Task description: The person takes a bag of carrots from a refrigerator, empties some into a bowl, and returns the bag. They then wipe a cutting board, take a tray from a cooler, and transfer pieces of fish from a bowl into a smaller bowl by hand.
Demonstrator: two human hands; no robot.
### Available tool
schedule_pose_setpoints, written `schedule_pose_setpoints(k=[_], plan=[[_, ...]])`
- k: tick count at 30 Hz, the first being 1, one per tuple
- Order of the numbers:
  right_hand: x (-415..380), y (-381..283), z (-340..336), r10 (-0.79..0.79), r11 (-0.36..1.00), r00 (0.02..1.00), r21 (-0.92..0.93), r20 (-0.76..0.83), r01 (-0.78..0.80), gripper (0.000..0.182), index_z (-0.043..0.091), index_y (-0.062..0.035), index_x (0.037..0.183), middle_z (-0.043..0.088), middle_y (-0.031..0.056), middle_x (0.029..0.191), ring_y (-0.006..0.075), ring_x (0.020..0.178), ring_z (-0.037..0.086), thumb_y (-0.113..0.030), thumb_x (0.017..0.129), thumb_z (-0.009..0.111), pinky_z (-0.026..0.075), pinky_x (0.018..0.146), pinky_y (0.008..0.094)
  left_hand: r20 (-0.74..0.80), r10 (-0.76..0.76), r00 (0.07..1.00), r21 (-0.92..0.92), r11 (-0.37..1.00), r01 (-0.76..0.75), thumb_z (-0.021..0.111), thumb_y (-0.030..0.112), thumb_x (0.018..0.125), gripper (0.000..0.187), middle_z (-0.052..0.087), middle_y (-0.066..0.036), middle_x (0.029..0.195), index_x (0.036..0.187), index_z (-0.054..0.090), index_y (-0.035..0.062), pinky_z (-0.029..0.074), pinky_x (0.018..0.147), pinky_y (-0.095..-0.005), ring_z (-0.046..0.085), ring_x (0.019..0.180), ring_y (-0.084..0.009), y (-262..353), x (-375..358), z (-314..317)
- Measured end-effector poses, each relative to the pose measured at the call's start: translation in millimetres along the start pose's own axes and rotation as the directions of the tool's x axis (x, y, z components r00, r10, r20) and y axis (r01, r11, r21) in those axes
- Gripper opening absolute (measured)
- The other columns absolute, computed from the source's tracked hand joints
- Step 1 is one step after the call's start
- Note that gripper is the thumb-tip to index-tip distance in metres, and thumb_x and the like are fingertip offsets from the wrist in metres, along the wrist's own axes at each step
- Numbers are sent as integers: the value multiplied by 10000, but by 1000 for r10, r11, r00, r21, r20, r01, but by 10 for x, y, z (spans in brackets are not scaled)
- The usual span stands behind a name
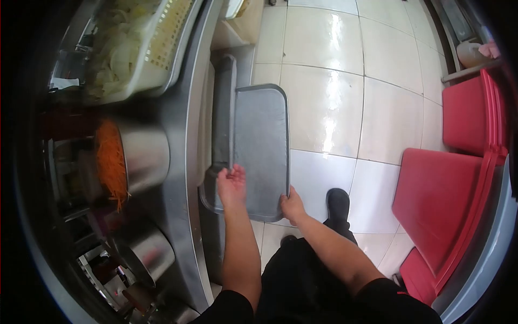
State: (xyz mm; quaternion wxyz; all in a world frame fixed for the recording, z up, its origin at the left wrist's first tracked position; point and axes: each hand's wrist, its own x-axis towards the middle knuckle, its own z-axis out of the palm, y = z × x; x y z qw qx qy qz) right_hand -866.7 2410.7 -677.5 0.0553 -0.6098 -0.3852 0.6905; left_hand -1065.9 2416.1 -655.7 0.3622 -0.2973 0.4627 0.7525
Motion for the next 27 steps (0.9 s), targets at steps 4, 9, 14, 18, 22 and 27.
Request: schedule_pose_setpoints(k=[4, 9, 14, 18, 22, 27], plan=[[426, 144, 336, 74, 996, 996, 54, 58, -77, 507, 366, -35, 1425, 542, 236, 1269, 332, 1181, 517, -203, 957, 462, 414, 983, 396, -135, -116, 984, 124, 983, 133, 534, 147, 923, 148, 580, -126, 830, 935, 476, 11, 576, 738, -411, 647, 799, -265, -177, 7, -406], [450, -938, 568, 181, 819, 971, 521, 159, -238, 936, 8, -1, 1529, 258, 261, 1532, 384, 1424, 238, -558, 932, 467, 270, 1129, 450, -166, -152, 974, 383, 901, 205, 513, 195, 946, 165, 575, -107, 848, 951, 493, 31, 561, 736, -416, 651, 799, -265, -219, -183, -803], [797, -967, 1058, 70, 966, 962, 223, 263, -131, 1118, -85, 98, 1478, 163, 318, 1539, 402, 1432, 213, -678, 885, 460, 240, 1153, 416, -49, -213, 976, 571, 796, 202, 512, 329, 994, 218, 578, -29, 863, 1014, 543, 113, 480, 797, -426, 635, 830, -208, -55, 37, -780], [931, -1116, 1087, -21, 985, 942, 167, 334, -37, 1131, -103, 98, 1464, 49, 301, 1567, 393, 1462, 121, -716, 881, 422, 165, 1170, 435, -174, 21, 984, 719, 686, 113, 466, 359, 1015, 189, 507, 41, 729, 965, 513, 183, 482, 701, -342, 592, 735, -147, 47, 481, -867], [1068, -1250, 1207, -84, 995, 975, 62, 205, 73, 1104, -21, 114, 1481, 4, 289, 1576, 425, 1465, 56, -720, 885, 390, 119, 1195, 414, -197, 52, 979, 819, 558, 135, 458, 342, 1024, 192, 519, 35, 736, 999, 516, 161, 468, 583, -286, 593, 668, -128, 240, 403, -869], [1009, -1436, 1032, 29, 998, 966, -59, 256, -14, 1025, 26, -66, 1546, -41, 214, 1602, 486, 1450, -4, -791, 861, 263, 69, 1187, 508, -129, 94, 987, 917, 389, 83, 452, 373, 1023, 257, 543, 11, 744, 1084, 510, 130, 487, 570, -291, 596, 656, -116, 410, 285, -1071]])
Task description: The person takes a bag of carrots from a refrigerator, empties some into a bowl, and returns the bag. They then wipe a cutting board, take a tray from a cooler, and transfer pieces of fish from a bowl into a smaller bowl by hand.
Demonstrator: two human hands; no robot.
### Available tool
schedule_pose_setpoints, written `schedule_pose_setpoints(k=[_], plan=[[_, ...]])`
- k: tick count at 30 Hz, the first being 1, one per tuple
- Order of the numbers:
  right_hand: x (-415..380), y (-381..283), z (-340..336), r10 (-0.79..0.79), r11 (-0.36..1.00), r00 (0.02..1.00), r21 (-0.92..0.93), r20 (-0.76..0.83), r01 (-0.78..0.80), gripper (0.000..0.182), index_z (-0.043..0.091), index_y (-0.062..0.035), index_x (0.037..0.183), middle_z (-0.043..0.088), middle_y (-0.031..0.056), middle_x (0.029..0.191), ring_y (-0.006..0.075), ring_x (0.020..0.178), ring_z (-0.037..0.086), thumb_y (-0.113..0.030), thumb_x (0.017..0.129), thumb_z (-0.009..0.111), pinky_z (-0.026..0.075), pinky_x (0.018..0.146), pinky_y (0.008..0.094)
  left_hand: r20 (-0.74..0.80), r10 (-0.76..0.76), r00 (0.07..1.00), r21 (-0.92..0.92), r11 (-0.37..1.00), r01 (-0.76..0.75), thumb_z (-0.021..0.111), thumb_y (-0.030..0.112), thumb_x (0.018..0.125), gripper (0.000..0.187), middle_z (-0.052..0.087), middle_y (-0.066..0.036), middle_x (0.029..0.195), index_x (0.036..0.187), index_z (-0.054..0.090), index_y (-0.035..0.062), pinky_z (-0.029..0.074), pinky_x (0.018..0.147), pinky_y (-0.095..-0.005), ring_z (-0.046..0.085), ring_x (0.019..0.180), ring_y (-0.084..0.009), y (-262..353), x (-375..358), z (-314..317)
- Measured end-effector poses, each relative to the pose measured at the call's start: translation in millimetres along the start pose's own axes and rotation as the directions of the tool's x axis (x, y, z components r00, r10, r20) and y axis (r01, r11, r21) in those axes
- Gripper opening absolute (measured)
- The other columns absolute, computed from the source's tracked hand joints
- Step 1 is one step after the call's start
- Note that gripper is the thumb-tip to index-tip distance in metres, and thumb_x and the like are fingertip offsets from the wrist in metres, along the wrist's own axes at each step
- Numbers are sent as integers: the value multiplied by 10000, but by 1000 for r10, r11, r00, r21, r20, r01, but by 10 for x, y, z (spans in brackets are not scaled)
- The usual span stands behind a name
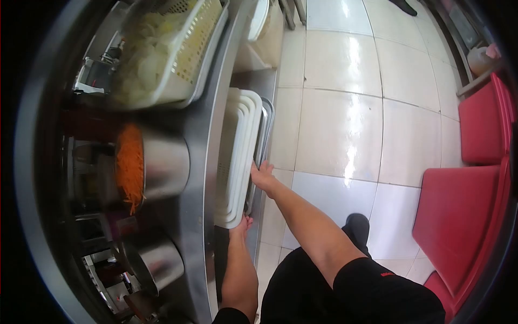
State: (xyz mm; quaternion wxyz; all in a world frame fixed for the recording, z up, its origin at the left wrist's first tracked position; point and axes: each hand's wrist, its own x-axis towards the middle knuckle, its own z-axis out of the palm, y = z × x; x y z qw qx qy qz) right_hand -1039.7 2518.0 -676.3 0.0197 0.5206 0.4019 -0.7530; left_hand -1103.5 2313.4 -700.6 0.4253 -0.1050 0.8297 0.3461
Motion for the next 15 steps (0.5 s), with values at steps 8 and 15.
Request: schedule_pose_setpoints(k=[8, 15], plan=[[-938, -38, -333, -185, 961, 944, 252, 274, 115, 1055, -19, -140, 1555, -96, 131, 1617, 299, 1489, -80, -850, 825, 254, 57, 1176, 520, 206, 155, 966, 108, 978, -180, 540, 469, 959, 688, 542, -140, 1342, 1465, 340, 48, 483, 887, -387, 520, 1214, -226, 299, -623, 321], [-2257, 1154, -800, 124, 905, 992, -410, 7, -110, 734, 466, 34, 1381, 468, 219, 1423, 348, 1331, 415, -542, 929, 518, 320, 1096, 463, 156, 352, 923, 400, 832, -385, 643, 442, 860, 780, 435, -280, 1419, 1411, 381, -44, 318, 1118, -411, 409, 1337, -390, -519, -2320, 11]])
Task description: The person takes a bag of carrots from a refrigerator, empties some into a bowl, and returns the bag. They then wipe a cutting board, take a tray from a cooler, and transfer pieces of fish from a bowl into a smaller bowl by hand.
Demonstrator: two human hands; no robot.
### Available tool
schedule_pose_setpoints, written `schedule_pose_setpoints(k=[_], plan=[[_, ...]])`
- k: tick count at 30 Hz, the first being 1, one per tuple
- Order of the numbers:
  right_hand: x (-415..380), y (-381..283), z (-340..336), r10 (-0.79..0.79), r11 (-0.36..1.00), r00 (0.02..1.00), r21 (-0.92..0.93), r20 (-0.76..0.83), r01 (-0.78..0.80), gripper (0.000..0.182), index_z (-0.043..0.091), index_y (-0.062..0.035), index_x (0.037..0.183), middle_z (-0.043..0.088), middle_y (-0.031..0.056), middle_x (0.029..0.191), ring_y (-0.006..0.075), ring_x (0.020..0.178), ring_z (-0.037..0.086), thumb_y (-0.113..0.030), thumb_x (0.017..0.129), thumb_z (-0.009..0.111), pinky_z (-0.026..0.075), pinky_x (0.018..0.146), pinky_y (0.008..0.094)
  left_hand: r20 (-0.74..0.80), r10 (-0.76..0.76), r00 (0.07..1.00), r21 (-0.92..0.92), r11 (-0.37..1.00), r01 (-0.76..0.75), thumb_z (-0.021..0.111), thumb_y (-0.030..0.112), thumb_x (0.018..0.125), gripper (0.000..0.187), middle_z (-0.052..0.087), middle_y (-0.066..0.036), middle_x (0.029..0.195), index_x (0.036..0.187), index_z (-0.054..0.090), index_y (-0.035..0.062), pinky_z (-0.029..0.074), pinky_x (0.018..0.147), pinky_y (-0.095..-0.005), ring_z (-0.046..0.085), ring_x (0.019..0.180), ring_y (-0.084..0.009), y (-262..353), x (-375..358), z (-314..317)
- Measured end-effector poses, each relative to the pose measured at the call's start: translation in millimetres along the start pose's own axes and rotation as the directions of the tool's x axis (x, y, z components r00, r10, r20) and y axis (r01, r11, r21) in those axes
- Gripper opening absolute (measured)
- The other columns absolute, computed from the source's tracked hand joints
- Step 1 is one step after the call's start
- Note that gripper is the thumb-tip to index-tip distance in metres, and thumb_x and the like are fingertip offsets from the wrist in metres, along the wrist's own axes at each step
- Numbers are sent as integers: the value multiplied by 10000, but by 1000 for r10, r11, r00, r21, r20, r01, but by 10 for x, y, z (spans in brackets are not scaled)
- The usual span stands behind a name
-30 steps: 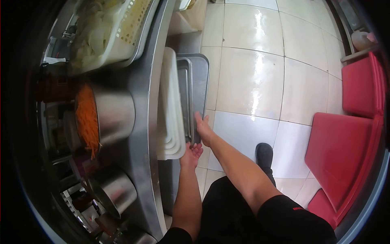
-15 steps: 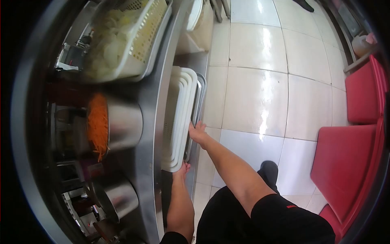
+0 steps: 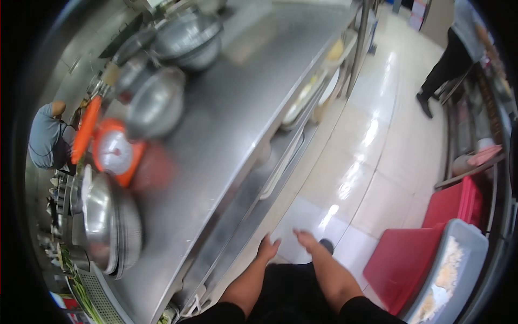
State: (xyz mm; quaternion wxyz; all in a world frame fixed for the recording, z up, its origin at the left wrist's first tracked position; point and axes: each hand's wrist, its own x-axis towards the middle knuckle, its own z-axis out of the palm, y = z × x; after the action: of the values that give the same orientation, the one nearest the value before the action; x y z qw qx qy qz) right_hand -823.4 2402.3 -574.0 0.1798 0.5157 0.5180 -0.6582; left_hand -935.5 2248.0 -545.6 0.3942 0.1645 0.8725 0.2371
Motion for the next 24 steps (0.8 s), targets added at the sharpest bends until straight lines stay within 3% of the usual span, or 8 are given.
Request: schedule_pose_setpoints(k=[4, 8, 12, 14, 15, 17, 20, 24], plan=[[-1311, 347, -257, -57, 954, 983, -300, -174, 2, 775, 627, 107, 1143, 600, 312, 1193, 399, 1209, 541, -612, 893, 479, 399, 1038, 413, 161, 44, 986, 198, 977, -76, 587, 471, 874, 735, 466, -258, 1404, 1396, 428, -22, 344, 1107, -408, 441, 1321, -365, -284, -1030, -516], [-3014, 291, -676, -115, 863, 949, -503, -294, -52, 682, 598, 70, 1224, 597, 278, 1242, 372, 1190, 571, -522, 886, 580, 443, 1004, 410, 405, -92, 910, 110, 993, 52, 546, 515, 881, 664, 484, -183, 1422, 1376, 494, 75, 451, 1003, -440, 581, 1180, -349, -928, -2364, -1172], [-4677, 55, -931, -345, 720, 897, -692, -278, 63, 571, 612, 21, 1232, 660, 245, 1126, 332, 1032, 650, -421, 870, 627, 508, 903, 378, 698, -489, 523, 266, 855, 445, 523, 608, 890, 599, 532, -76, 1363, 1377, 498, 261, 511, 844, -488, 591, 1121, -242, -1423, -4005, -1986], [-4472, 546, -1349, -520, 840, 791, -362, -322, 405, 459, 629, 35, 1161, 687, 198, 985, 299, 841, 670, -322, 874, 650, 540, 735, 392, 731, -500, 463, 143, 777, 613, 495, 474, 934, 522, 476, -71, 1407, 1426, 452, 305, 512, 896, -484, 552, 1174, -262, -2168, -4114, -2050], [-4731, 368, -1311, -246, 956, 890, 56, -383, 288, 404, 609, 33, 1143, 656, 112, 858, 192, 655, 614, -281, 893, 639, 480, 517, 314, 657, -378, 652, -193, 752, 630, 535, 440, 923, 559, 489, -66, 1390, 1441, 431, 257, 505, 903, -486, 546, 1179, -268, -2224, -4348, -2240], [-4657, 290, -1296, -140, 987, 897, 14, -419, 160, 378, 586, 17, 1139, 620, 74, 818, 139, 571, 563, -272, 901, 636, 419, 433, 272, 362, -355, 862, -670, 544, 505, 575, 426, 910, 582, 513, -56, 1354, 1425, 433, 195, 498, 905, -492, 558, 1170, -270, -2274, -4724, -2134], [-4266, -189, -750, -410, 898, 904, -227, -118, 377, 308, 581, -50, 1122, 574, 45, 871, 141, 638, 537, -287, 926, 605, 451, 487, 294, 198, -335, 921, -915, 274, 296, 568, 452, 918, 553, 541, -79, 1317, 1371, 474, 148, 495, 912, -488, 580, 1137, -281, -2266, -5206, -1770], [-5564, -1295, 1079, -690, 515, 507, -143, 517, 845, 239, 599, -20, 1070, 578, 40, 876, 119, 742, 556, -116, 861, 665, 475, 664, 254, 99, -524, 846, -719, 550, 424, 558, 475, 918, 546, 586, -116, 1224, 1287, 532, 73, 517, 862, -490, 602, 1070, -274, -2623, -6038, -1327]])
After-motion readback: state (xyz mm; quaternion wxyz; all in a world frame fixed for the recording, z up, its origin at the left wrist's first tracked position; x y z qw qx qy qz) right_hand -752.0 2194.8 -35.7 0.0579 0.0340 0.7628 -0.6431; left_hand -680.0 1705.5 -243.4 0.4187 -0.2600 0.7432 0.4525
